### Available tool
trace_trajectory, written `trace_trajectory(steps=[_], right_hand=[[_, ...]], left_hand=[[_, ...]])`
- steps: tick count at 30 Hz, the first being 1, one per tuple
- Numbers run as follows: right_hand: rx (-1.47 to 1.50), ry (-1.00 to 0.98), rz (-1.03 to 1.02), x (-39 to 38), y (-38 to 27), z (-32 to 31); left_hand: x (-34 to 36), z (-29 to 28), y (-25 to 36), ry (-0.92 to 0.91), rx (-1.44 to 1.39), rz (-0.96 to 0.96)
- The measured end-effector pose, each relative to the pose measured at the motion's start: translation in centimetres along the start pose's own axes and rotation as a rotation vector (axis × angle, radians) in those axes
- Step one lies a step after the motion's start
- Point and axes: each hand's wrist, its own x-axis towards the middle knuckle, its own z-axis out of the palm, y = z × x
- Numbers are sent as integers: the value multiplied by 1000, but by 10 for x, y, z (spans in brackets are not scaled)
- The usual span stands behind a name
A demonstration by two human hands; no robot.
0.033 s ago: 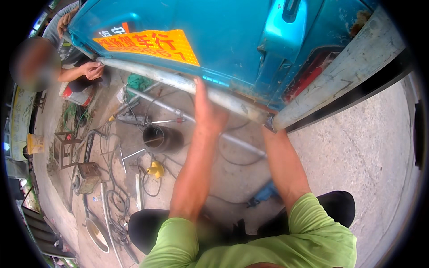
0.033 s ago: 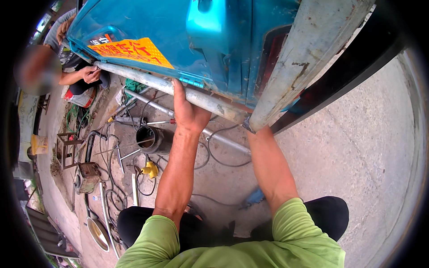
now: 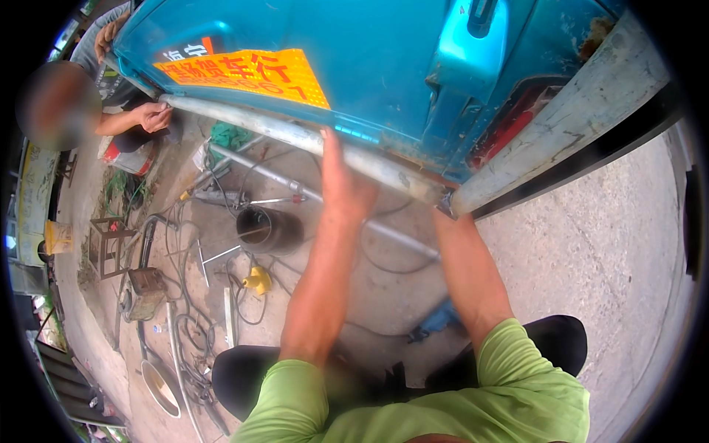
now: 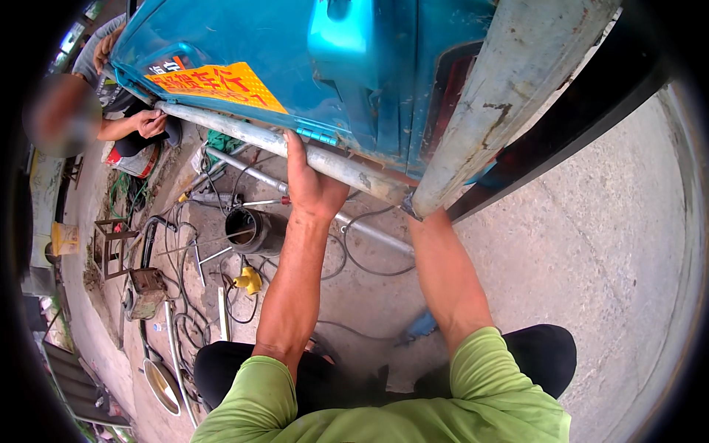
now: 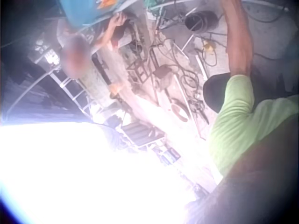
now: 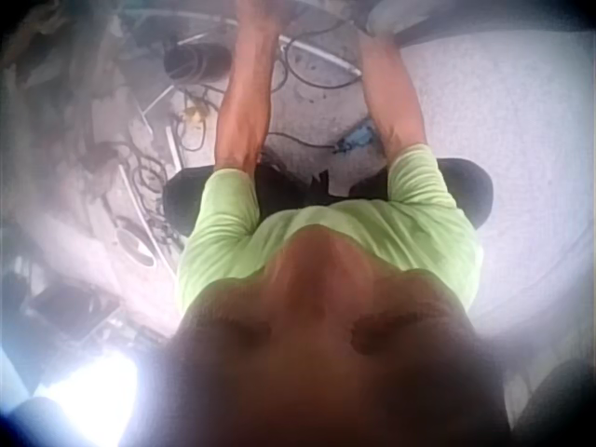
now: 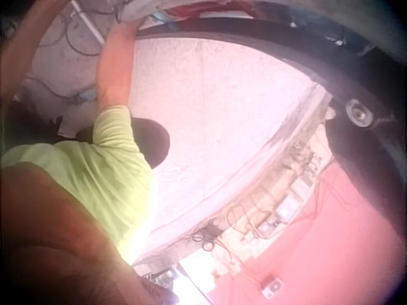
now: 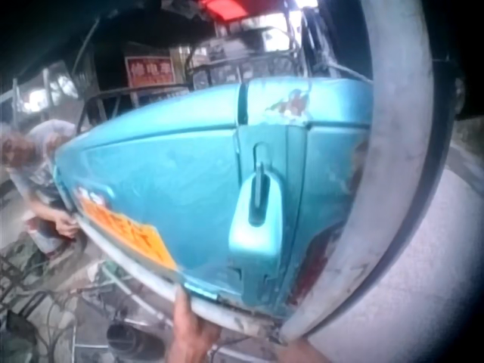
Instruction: The person repairs a vehicle frame by applying sealant to a blue metal body panel and then arranging and picking up metal tubes on the ground.
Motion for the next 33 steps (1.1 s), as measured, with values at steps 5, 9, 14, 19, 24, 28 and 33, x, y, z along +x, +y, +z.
trace_trajectory(steps=[5,9,14,19,24,28,33], right_hand=[[2,2,-1,1,-1,2],[1,1,0,1,1,4],[4,2,0,3,2,7],[2,5,-5,6,1,6],[0,5,-8,9,1,8],[-6,7,-8,10,1,10],[1,15,-12,13,1,10]], left_hand=[[0,1,-1,16,-50,-10],[-2,8,-1,30,-119,-9],[-4,18,3,40,-143,5],[-5,25,4,45,-162,2],[-5,27,4,77,-156,-10],[-4,35,3,118,-151,25],[0,41,1,198,-106,77]])
